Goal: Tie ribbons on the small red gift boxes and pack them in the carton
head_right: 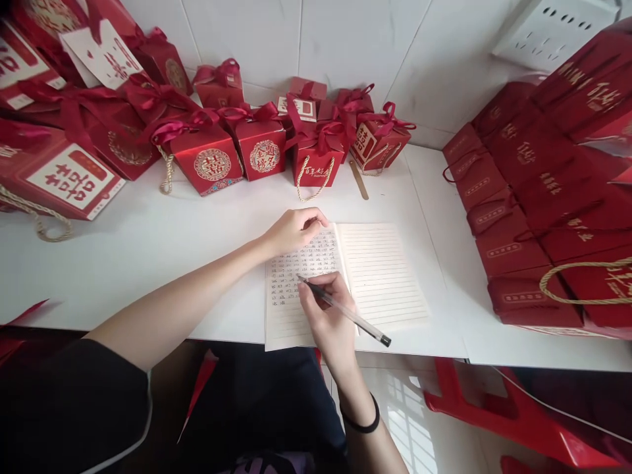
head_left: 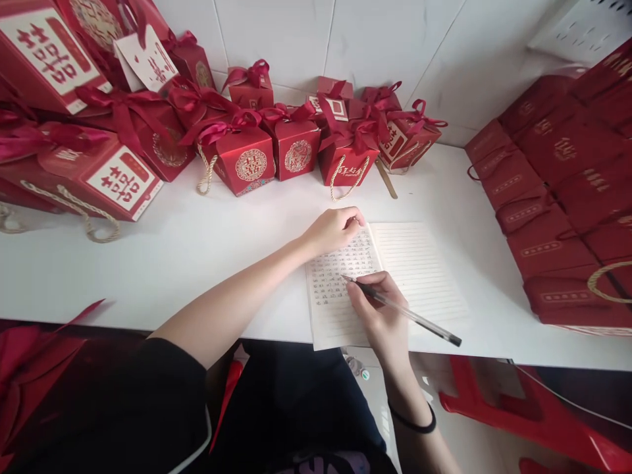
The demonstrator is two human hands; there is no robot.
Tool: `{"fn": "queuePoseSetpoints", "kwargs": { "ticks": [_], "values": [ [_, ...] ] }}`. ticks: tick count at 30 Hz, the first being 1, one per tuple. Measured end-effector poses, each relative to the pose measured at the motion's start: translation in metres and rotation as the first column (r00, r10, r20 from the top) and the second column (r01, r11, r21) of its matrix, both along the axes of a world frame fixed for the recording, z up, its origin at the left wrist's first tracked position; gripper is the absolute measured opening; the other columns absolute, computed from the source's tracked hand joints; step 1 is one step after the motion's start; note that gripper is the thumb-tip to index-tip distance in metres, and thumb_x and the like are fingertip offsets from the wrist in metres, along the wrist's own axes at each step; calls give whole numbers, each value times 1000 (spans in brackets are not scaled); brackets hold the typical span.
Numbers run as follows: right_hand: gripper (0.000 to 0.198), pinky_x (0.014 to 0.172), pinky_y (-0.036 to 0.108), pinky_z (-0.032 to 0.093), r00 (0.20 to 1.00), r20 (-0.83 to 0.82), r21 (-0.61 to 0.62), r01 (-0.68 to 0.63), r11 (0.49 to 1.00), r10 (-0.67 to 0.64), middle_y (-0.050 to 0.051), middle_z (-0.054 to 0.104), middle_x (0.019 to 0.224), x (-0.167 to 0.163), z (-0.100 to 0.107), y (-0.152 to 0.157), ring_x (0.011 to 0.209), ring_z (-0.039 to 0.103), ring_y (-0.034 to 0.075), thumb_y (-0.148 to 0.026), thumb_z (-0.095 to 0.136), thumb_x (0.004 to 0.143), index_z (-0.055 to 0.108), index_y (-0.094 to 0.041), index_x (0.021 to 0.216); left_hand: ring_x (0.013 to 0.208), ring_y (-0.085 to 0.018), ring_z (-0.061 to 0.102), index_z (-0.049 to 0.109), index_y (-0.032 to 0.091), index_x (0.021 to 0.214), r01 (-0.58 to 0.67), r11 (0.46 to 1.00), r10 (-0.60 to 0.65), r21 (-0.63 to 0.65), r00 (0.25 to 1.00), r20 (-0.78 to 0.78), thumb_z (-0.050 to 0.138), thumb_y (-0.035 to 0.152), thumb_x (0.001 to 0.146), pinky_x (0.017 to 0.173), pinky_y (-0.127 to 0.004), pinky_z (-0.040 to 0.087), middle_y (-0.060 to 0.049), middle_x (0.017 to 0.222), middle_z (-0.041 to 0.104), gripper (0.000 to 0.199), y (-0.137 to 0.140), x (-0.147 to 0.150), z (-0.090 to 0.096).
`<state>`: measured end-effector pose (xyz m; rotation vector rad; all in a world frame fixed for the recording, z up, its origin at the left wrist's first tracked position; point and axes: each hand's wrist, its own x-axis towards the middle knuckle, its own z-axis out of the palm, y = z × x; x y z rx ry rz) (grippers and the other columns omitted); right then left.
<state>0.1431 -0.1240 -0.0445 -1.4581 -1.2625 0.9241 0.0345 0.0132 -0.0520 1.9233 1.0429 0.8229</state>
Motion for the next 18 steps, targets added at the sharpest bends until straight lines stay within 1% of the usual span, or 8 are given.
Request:
{"fn": "queuePoseSetpoints", "kwargs": {
  "ticks": [4,6,8,10,14,18],
  "values": [
    [25,49,22,42,1000,-3,-21,0,1000,0,-2,55,59,1,-2,-2,51,50,10,-37,62,83,49,-19,71,47,-8,38,62,15,84,19,1000,-18,-8,1000,8,41,17,84,53,-23,31,6,53,46,22,1,1,1],
    [25,51,23,43,1000,23,-13,12,1000,-12,-2,54,60,0,-2,-3,54,51,10,-36,60,85,49,-19,71,48,-8,39,62,15,84,22,1000,-22,-14,1000,7,40,15,84,54,-23,32,5,54,48,22,1,2,2],
    [22,53,23,45,997,67,-4,28,1000,-27,-1,55,63,-1,-2,-3,58,54,12,-35,61,84,50,-19,73,49,-8,40,62,15,84,17,1000,-17,-15,1000,4,40,14,84,55,-23,33,5,56,50,22,1,3,2],
    [21,52,23,45,994,102,-1,34,999,-34,-1,55,63,-2,-1,-1,57,55,12,-34,62,82,51,-19,73,50,-8,41,62,15,83,13,1000,-13,-10,1000,4,40,14,84,56,-23,33,4,58,52,21,1,3,2],
    [26,48,22,42,979,203,18,24,1000,-27,-3,53,57,-2,1,1,51,50,10,-33,65,79,49,-18,64,48,-7,40,61,15,83,19,1000,-19,7,1000,10,40,14,84,54,-23,33,4,57,52,21,1,3,0],
    [29,46,22,38,962,269,67,27,997,-44,-3,49,54,-1,1,-1,49,45,9,-31,62,80,45,-19,60,48,-7,40,62,15,83,26,1000,-26,10,1000,9,40,14,84,54,-23,33,4,56,51,22,1,3,1]
  ]
}}
